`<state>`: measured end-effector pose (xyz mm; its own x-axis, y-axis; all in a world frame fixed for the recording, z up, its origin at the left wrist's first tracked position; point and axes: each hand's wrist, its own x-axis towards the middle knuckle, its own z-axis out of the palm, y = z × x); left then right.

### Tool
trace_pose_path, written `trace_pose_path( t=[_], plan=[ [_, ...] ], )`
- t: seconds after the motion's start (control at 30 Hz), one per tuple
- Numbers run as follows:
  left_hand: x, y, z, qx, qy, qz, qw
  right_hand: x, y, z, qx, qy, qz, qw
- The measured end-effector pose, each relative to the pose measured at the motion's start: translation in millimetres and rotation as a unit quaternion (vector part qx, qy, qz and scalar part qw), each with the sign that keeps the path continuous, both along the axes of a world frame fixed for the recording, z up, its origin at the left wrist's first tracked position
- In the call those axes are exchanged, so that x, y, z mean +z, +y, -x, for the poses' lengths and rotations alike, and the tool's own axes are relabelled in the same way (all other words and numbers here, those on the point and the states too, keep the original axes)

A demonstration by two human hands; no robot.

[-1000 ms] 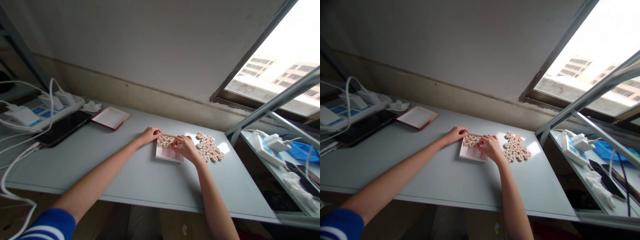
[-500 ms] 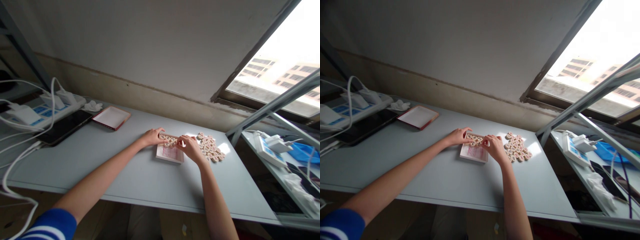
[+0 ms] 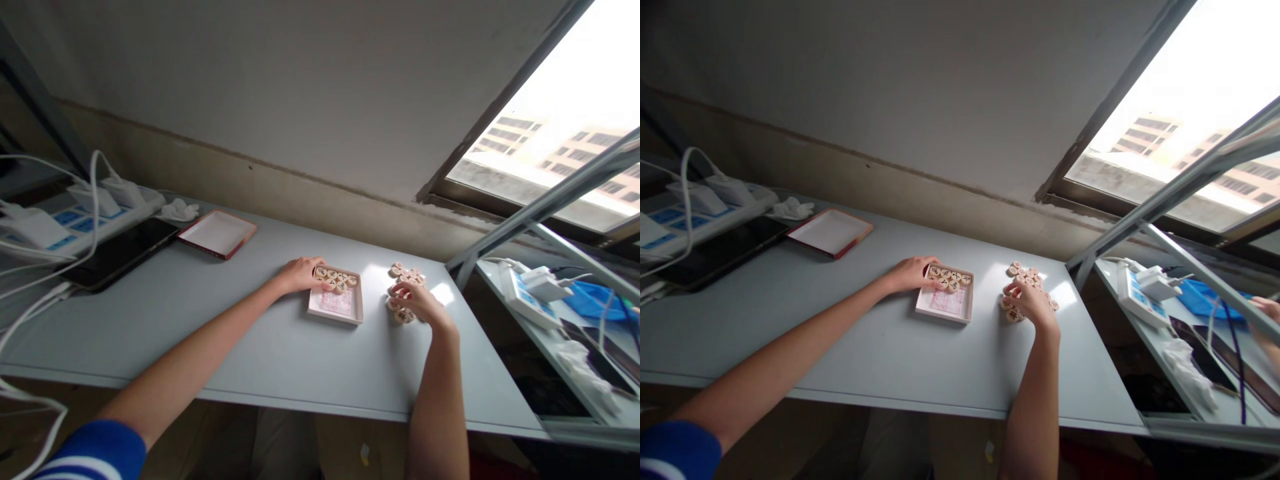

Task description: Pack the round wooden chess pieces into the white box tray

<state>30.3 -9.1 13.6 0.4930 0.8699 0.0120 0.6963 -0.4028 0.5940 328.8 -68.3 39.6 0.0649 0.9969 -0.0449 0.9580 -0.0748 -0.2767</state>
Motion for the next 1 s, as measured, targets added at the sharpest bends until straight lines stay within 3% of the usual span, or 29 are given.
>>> trace_pose_path(
  t=[0.17, 0.4, 0.6, 0.73, 1.0],
  plan=[
    [-1.1, 5.1, 5.6, -0.047, -0.075, 0.052, 0.995, 11.1, -4.2, 7.8, 0.025, 0.059, 0.067, 0.996],
    [-3.9, 7.3, 6.9, -0.043, -0.097, 0.057, 0.993, 17.6, -6.2, 14.7, 0.020, 0.044, 0.046, 0.998],
    [-3.2, 6.1, 6.2, -0.040, -0.093, 0.045, 0.994, 18.4, 0.0, 46.1, 0.159, 0.161, -0.027, 0.974],
    [-2.0, 4.5, 5.9, -0.030, -0.085, 0.035, 0.995, 7.2, 6.7, 64.0, 0.224, 0.137, -0.034, 0.964],
    [-4.4, 4.6, 4.3, -0.013, -0.061, 0.013, 0.998, 3.8, 5.8, 75.2, 0.227, 0.074, -0.054, 0.969]
  ],
)
